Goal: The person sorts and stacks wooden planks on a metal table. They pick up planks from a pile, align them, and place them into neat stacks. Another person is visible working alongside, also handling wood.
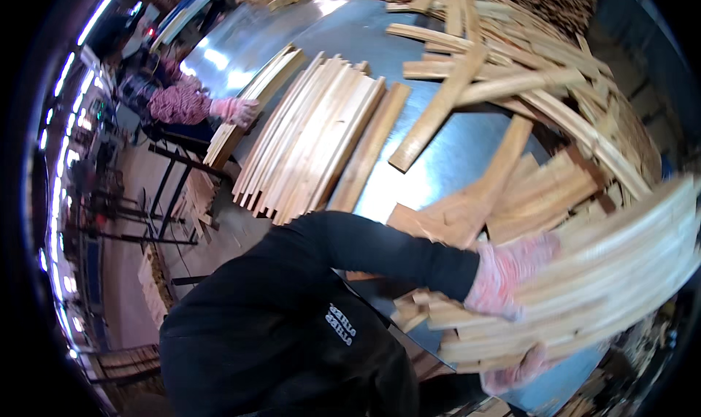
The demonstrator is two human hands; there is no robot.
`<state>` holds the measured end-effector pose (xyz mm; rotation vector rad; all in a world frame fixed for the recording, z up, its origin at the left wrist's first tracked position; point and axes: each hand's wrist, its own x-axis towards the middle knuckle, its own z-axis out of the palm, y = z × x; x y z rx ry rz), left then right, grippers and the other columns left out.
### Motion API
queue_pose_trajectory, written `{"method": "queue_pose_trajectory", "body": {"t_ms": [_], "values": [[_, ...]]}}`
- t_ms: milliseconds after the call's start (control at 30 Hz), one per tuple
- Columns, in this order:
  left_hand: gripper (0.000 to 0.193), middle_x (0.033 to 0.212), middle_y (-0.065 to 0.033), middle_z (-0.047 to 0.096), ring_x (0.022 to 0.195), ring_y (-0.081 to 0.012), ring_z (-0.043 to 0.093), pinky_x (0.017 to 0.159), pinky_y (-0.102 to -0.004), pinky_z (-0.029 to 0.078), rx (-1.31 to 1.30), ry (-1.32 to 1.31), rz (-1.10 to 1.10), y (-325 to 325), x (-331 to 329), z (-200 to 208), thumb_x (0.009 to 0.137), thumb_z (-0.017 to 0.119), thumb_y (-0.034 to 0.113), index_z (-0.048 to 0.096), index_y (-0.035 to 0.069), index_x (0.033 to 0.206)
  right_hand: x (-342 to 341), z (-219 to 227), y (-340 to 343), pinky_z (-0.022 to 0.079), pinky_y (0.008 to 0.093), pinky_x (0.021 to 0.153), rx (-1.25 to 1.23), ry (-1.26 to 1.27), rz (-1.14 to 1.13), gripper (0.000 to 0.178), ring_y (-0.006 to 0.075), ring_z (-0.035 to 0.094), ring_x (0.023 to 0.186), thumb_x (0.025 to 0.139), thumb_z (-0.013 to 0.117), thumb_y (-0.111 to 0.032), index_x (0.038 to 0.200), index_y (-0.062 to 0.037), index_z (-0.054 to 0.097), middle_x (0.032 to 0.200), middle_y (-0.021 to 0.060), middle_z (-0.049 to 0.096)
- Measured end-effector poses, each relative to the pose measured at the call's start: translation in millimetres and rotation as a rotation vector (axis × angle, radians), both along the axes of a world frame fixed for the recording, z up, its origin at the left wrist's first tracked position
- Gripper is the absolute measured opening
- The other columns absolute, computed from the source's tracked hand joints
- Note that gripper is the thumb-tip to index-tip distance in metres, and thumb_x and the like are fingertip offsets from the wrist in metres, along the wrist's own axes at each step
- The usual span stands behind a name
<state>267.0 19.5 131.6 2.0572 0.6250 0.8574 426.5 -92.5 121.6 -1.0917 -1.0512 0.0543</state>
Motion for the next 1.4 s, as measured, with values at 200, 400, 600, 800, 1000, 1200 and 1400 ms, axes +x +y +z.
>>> {"method": "queue_pose_trajectory", "body": {"t_ms": [200,400,600,800,1000,1200,1400], "values": [[0.09,0.139,-0.0189,0.037,0.129,-0.0298,0.033,0.11,-0.039,0.028,0.084,-0.185,0.405,118.6,-268.4,59.8,0.072,0.073,0.034,0.029,-0.002,0.142,-194.7,39.0,170.9,0.053,0.0426,0.093,-0.397,0.425,0.827,0.055,0.0296,0.06,0.11,0.099,0.05,-0.026,0.147,-0.008,0.03,0.127,0.0198,0.053],[0.058,0.105,-0.0083,0.066,0.097,-0.0144,0.061,0.085,-0.0317,0.052,-0.162,-0.16,0.625,215.8,-582.0,90.4,0.079,0.077,0.02,0.051,0.0,0.127,-525.0,88.0,347.8,0.058,0.0429,0.088,-0.463,0.594,1.493,0.056,0.0308,0.063,0.11,0.096,0.054,-0.014,0.146,-0.0064,0.029,0.129,0.021,0.055],[0.055,0.116,-0.0113,0.067,0.105,-0.0254,0.064,0.094,-0.0329,0.048,-0.348,0.238,0.799,270.5,-829.9,-34.4,0.086,0.063,0.048,0.061,0.009,0.124,-748.4,-23.5,425.3,0.054,0.0355,0.085,-0.625,0.661,1.472,0.054,0.0241,0.063,0.097,0.084,0.067,-0.009,0.133,-0.0017,0.043,0.113,0.0135,0.06],[0.072,0.123,-0.0154,0.062,0.111,-0.0185,0.06,0.099,-0.0336,0.045,-0.651,-0.086,0.867,189.4,-892.1,-151.3,0.084,0.071,0.034,0.042,0.003,0.142,-842.6,-154.4,399.0,0.047,0.038,0.093,-0.968,-0.049,0.973,0.063,0.0318,0.063,0.103,0.086,0.062,-0.027,0.137,0.0005,0.038,0.118,0.0227,0.061],[0.07,0.138,-0.0146,0.05,0.125,-0.0233,0.051,0.105,-0.0372,0.04,-0.317,0.006,0.893,50.3,-833.6,-118.3,0.086,0.064,0.01,0.031,-0.003,0.147,-795.3,-101.2,280.7,0.034,0.0362,0.111,-1.181,-0.403,1.092,0.102,0.0381,0.04,0.136,0.082,0.071,-0.031,0.151,0.0053,0.005,0.146,0.0309,0.037],[0.066,0.134,-0.0111,0.052,0.124,-0.0212,0.049,0.105,-0.0366,0.039,-0.2,-0.292,0.96,93.2,-847.1,-175.6,0.083,0.059,0.002,0.032,-0.005,0.143,-822.1,-138.6,294.5,0.026,0.0358,0.116,-0.988,-0.495,0.978,0.103,0.0407,0.026,0.142,0.083,0.069,-0.028,0.151,0.0065,-0.001,0.153,0.0315,0.02],[0.077,0.134,-0.0232,0.053,0.118,-0.0357,0.057,0.099,-0.0392,0.047,-0.245,0.309,1.258,271.1,-946.6,-149.4,0.076,0.069,0.015,0.036,0.005,0.145,-911.4,-116.9,462.7,0.045,0.0427,0.098,-0.895,-0.466,0.923,0.075,0.0447,0.057,0.113,0.082,0.065,-0.034,0.138,-0.0017,0.029,0.121,0.029,0.058]]}}
